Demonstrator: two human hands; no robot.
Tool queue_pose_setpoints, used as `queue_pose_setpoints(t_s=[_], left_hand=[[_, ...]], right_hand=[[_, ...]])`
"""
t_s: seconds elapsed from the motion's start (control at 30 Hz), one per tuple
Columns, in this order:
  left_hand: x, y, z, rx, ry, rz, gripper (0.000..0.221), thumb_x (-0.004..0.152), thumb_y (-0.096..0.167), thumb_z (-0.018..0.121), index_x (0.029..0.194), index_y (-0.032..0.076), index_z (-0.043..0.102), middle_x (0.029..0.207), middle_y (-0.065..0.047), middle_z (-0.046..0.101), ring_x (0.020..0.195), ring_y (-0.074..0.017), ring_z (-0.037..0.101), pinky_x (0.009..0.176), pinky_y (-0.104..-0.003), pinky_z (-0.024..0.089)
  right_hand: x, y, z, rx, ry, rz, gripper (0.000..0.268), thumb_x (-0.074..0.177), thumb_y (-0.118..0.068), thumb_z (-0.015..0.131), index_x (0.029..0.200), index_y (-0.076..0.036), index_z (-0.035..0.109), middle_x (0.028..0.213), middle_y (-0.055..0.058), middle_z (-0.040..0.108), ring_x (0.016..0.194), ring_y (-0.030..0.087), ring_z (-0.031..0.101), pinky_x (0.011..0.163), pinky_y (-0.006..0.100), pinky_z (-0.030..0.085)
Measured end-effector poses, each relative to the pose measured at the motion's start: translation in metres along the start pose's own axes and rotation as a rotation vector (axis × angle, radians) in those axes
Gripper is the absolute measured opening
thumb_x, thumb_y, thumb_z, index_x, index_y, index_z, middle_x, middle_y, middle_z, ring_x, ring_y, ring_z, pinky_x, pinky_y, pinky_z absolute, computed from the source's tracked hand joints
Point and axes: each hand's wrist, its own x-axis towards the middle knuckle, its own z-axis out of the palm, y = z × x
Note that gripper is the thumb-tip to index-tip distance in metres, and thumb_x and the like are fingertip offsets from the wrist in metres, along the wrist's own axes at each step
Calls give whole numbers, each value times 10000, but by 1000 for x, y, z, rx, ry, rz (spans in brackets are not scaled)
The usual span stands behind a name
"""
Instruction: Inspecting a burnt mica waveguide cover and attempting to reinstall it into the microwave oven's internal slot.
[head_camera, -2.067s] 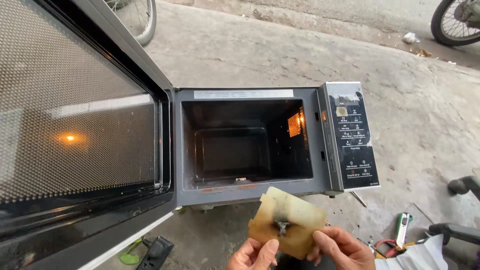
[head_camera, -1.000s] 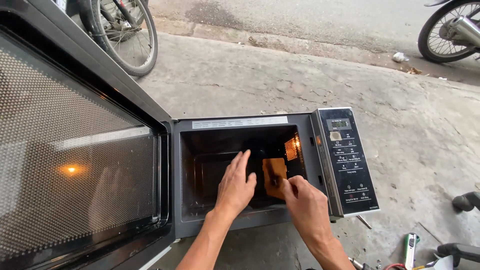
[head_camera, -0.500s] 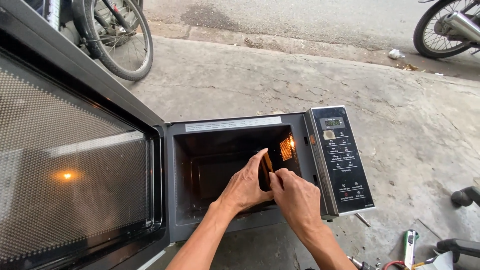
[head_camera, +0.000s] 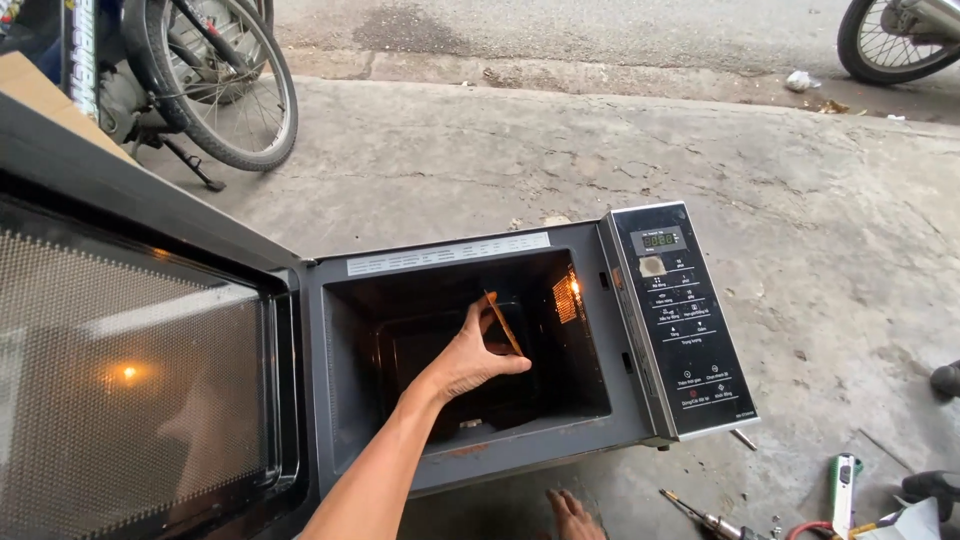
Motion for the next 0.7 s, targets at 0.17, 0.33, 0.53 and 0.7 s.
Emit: queue_pose_setpoints(t_s=[0.17,0.33,0.53,0.7], left_hand=[[-1,25,0,-180,-76,-128,1396,657,182,933,1760,139,78,1692,-196,509,1223,-320,770,1078,-435,626],[13,34,7,-176,-100,-229,1335,703,108,899,1781,215,119,1636,-149,608,1258,-299,739,1127,-425,589],[36,2,8,9,-125,-230,1432,658,227,950,1782,142,68,1732,-194,500,1552,-352,556,1275,-483,440],[-5,51,8,-170,-94,-196,1346,697,143,910,1770,225,101,1650,-151,590,1299,-299,736,1147,-423,573]], right_hand=[[0,-50,-2,-21,364,-71,1233,836,-518,968,1742,-189,197,1762,220,259,1570,419,403,1226,516,480],[0,-73,-4,-176,29,188,1251,893,-800,852,1751,-251,126,1829,239,-43,1720,491,-64,1374,645,142],[-9,-73,-2,-221,73,168,736,1127,-315,441,1768,-286,80,1831,146,14,1719,442,-10,1395,614,134],[-19,-76,-26,-193,3,147,979,1025,-538,625,1782,-307,49,1858,118,-76,1730,411,-74,1409,597,114]])
